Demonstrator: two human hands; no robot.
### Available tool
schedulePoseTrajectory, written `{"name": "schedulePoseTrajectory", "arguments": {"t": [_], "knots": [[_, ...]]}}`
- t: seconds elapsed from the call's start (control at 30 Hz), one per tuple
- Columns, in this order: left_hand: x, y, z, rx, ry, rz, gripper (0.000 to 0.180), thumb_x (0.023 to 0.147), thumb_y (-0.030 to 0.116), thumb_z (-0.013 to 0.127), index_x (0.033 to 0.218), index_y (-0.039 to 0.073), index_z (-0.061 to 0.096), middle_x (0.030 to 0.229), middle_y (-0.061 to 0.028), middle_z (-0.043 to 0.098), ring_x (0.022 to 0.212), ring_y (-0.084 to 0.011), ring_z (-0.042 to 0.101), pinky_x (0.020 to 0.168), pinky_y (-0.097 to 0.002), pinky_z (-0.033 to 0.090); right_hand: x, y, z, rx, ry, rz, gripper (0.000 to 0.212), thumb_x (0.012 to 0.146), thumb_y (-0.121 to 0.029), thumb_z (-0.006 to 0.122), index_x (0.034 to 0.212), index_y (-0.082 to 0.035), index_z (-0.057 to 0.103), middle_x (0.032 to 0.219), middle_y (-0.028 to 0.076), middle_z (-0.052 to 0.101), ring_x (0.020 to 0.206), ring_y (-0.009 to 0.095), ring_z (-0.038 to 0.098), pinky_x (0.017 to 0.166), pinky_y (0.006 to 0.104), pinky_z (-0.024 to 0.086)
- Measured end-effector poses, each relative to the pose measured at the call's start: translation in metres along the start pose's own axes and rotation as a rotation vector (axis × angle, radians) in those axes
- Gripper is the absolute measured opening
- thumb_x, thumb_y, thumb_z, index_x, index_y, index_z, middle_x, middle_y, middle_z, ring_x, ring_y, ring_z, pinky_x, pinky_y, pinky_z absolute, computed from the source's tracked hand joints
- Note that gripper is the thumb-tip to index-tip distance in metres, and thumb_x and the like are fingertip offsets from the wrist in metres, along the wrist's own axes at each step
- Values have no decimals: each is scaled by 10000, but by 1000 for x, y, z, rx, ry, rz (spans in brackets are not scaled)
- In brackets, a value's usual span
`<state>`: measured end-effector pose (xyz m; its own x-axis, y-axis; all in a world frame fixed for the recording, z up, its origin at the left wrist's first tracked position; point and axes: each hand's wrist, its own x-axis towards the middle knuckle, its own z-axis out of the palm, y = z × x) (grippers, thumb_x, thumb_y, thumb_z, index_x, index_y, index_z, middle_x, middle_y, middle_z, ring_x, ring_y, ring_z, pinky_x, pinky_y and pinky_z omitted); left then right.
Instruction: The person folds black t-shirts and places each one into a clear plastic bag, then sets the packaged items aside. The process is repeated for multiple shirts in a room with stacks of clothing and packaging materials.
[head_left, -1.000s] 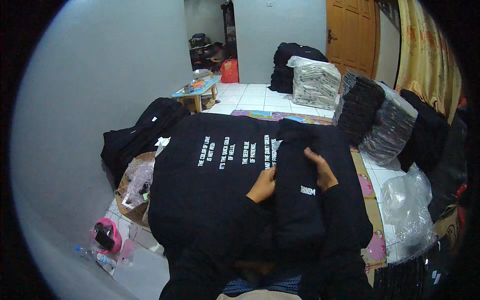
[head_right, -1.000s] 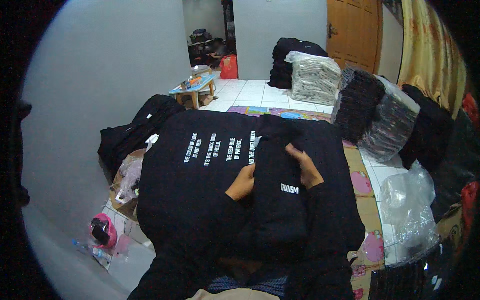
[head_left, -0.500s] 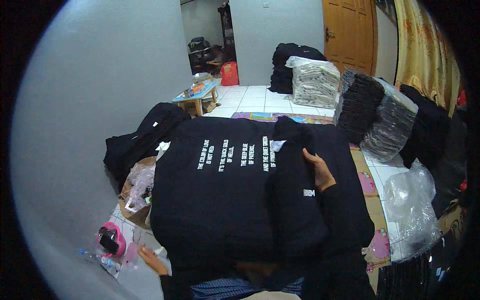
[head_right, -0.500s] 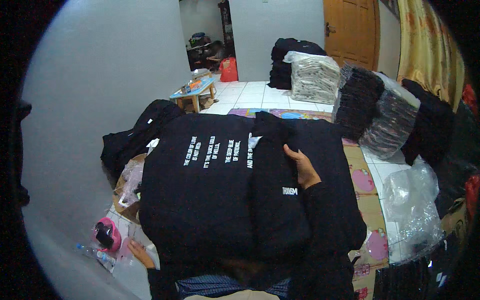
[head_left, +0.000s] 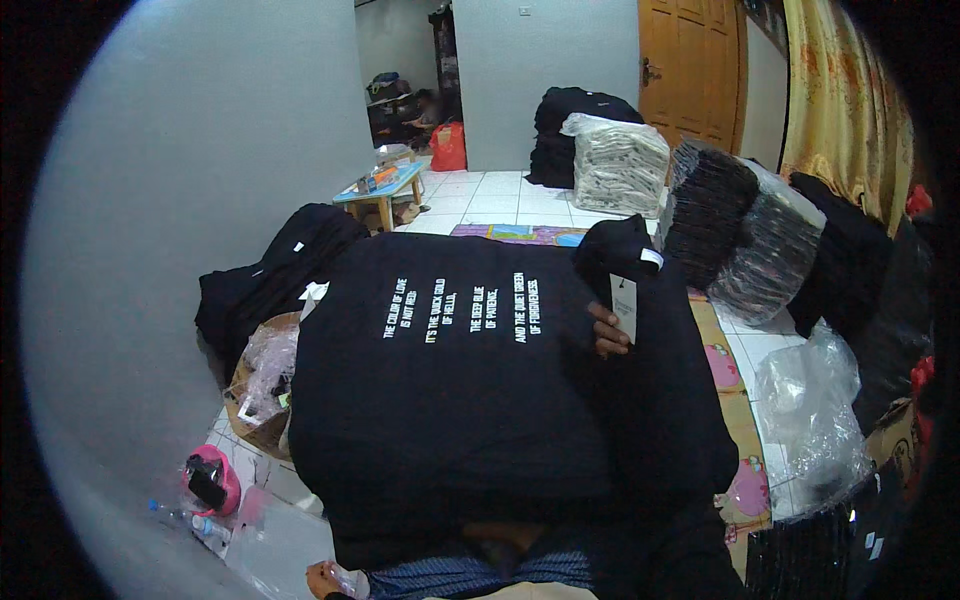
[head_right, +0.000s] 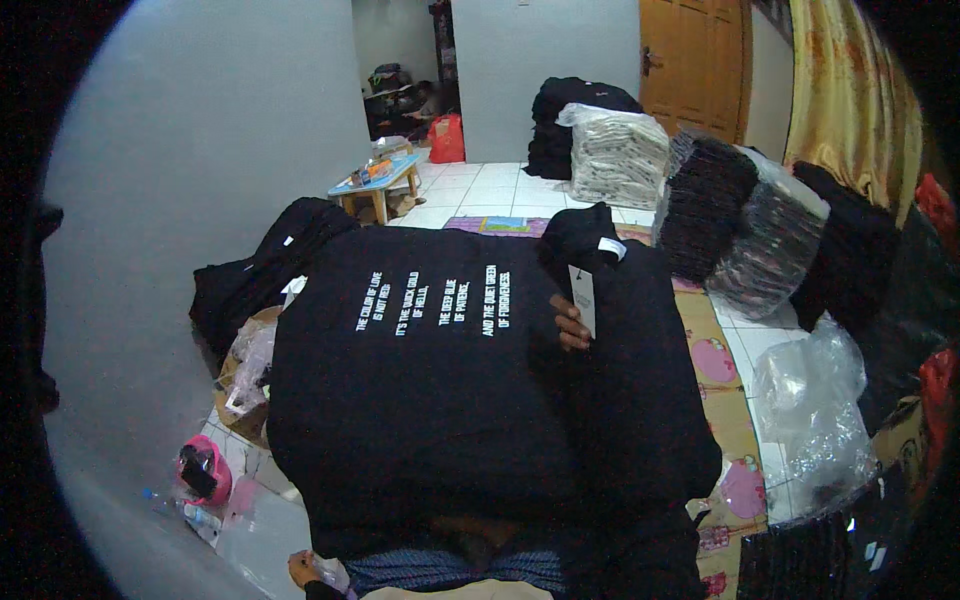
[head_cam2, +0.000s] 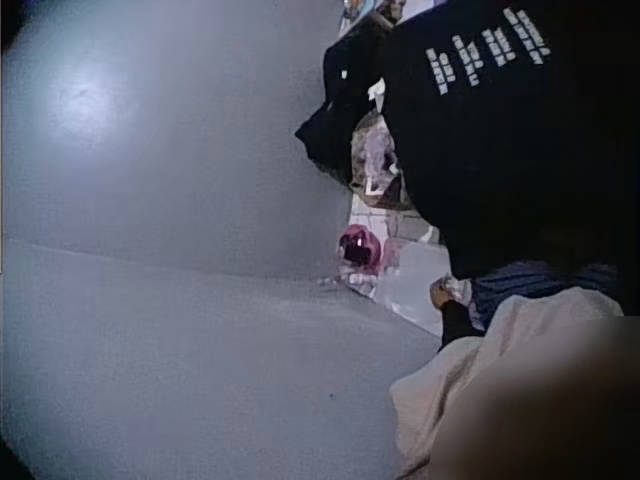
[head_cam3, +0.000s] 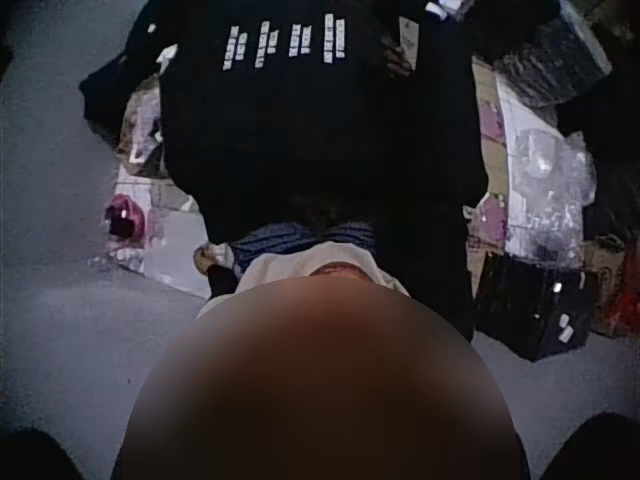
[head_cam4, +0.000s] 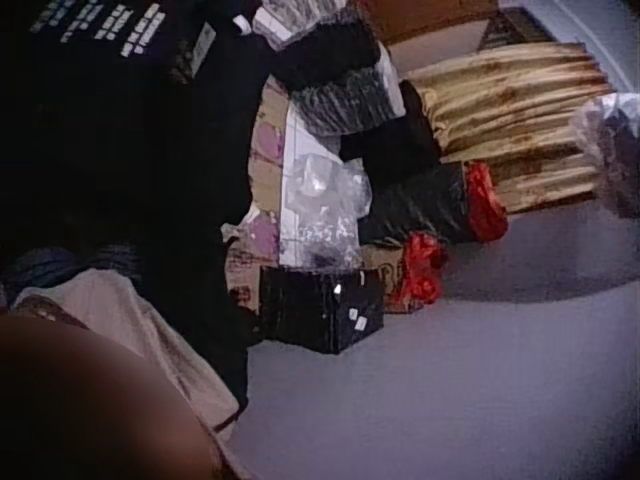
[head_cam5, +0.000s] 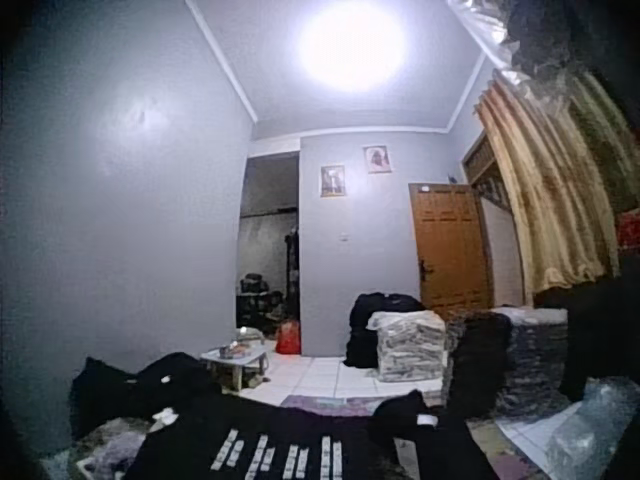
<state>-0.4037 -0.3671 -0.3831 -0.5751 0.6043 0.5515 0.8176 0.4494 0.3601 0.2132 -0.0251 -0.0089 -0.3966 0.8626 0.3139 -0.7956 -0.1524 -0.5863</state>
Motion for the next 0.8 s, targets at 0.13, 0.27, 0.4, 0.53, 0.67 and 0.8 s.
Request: {"name": "schedulePoseTrajectory", "arguments": {"t": [0.13,0.27,0.4,0.53,0.67,0.8], "knots": [[2,-7,6,-345,-15,-105,217,787,28,558,970,-6,670,863,-167,622,717,-276,592,688,-374,492,7,-3,-11,189,-248,39,335,965,-291,505,1173,-38,437,983,114,602,955,242,612,882,413,482],[-3,-5,-3,-370,-304,-320,228,777,60,576,985,16,661,768,-135,647,680,-282,611,660,-390,514,29,-8,-25,423,-707,265,319,970,-287,495,1163,-40,437,975,117,596,957,243,612,883,420,481],[0,-4,-12,-59,-373,56,225,699,73,685,920,33,687,690,-85,667,666,-167,642,631,-295,518,53,-9,-36,524,-1096,539,303,975,-283,484,1152,-42,436,967,120,591,959,243,613,883,427,481],[7,-8,-11,-262,-460,-305,87,699,115,732,687,36,696,632,-89,668,560,-138,616,581,-283,507,55,-3,-35,518,-1088,542,298,978,-281,480,1150,-42,439,970,124,588,963,244,613,885,428,480],[12,-12,-12,-191,-381,-26,105,819,109,616,775,41,682,622,-56,642,592,-156,624,572,-295,502,32,1,-26,407,-743,302,305,977,-282,483,1158,-39,443,983,129,588,970,245,611,886,421,478],[15,-4,-22,-387,-191,-417,178,849,116,560,1009,37,566,814,-159,636,690,-275,640,639,-395,498,9,4,-15,189,-284,34,312,976,-282,485,1165,-36,448,996,133,588,977,246,610,888,415,476]]}}
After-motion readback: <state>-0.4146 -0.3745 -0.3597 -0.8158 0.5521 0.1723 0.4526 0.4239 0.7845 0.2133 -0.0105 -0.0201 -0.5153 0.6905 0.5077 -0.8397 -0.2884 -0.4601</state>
